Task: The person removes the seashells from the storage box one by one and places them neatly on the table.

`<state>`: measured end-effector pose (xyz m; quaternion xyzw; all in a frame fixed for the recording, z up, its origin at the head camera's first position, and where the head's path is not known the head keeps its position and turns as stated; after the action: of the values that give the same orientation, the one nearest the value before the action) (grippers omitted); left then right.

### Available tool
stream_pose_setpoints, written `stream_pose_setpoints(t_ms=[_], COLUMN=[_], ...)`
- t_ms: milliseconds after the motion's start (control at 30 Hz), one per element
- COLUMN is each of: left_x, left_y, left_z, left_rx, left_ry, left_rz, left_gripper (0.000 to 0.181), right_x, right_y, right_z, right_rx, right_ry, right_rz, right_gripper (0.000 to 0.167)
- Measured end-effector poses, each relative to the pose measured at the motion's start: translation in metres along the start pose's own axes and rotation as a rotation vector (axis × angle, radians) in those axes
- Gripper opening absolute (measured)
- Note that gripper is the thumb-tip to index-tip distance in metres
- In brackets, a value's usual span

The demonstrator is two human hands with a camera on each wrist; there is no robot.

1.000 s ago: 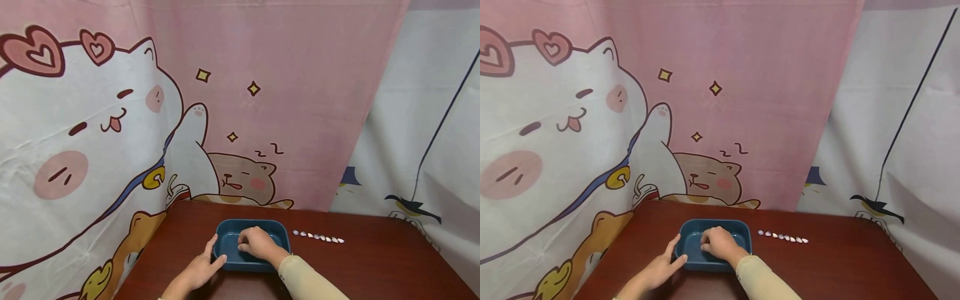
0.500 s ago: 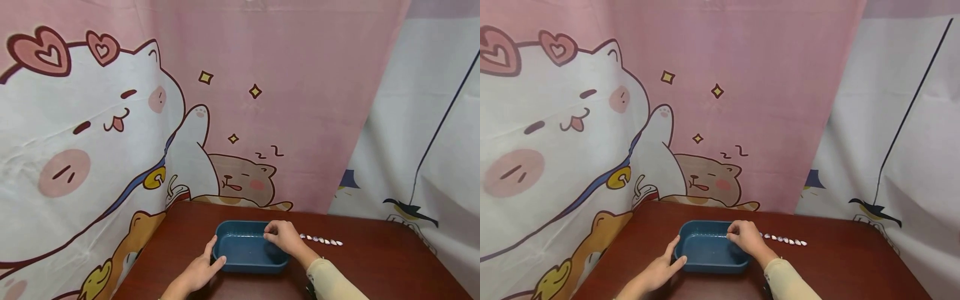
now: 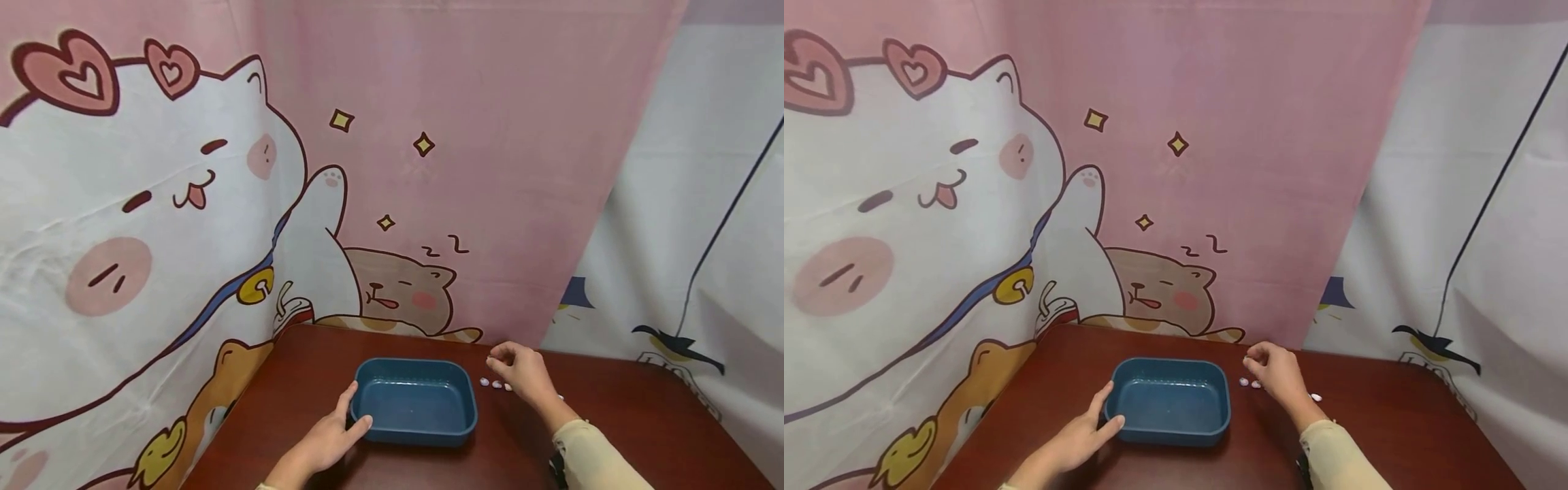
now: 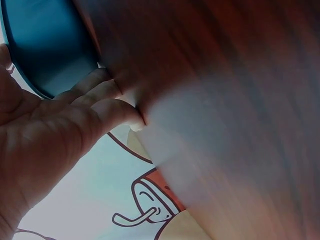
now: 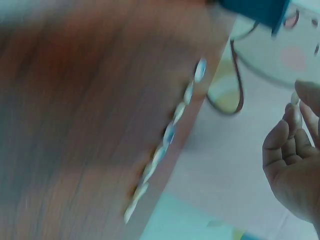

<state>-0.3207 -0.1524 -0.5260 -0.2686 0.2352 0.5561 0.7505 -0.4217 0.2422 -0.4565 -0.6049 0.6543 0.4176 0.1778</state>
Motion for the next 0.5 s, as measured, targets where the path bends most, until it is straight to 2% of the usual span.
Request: stream_pose_setpoints(t_ms=[100, 200, 367, 500], left_x=[-0.002, -0.003, -0.003, -0.002], left_y=[-0.001, -0.001, -0.001, -0.002], left_z=[0.000, 0.000, 0.002, 0.003], left_rx=[-0.004, -0.008, -0.010, -0.013], left_ry=[0.009, 0.023, 0.028, 0.031], left_rz=[0.006, 0.011, 0.007, 0.006], left_gripper=[0.091, 0.092, 0.091, 0.091], right_x=[-0.016, -0.023, -0.017, -0.009], right_y=[0.006, 0.010, 0.009, 0.005], right_z=[0.023, 0.046, 0.075, 0.085], right_rx=[0.050, 0.108, 0.184, 0.210], right_ry=[-0.042, -0.082, -0.115, -0.117], right_rz=[0.041, 0.044, -0.021, -0.060], right_gripper=[0.020, 0.025, 0.027, 0.025])
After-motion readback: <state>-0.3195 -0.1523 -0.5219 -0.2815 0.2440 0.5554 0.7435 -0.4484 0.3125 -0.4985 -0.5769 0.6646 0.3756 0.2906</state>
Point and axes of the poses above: each hand's wrist, its own y-axis towards the middle knuckle, its own x-axis out of the palm, z = x × y, the point moved 7 cm from there along y, towards the middle knuckle, and after that the axes turned 1 degree about -x, right-handed, at the moved point
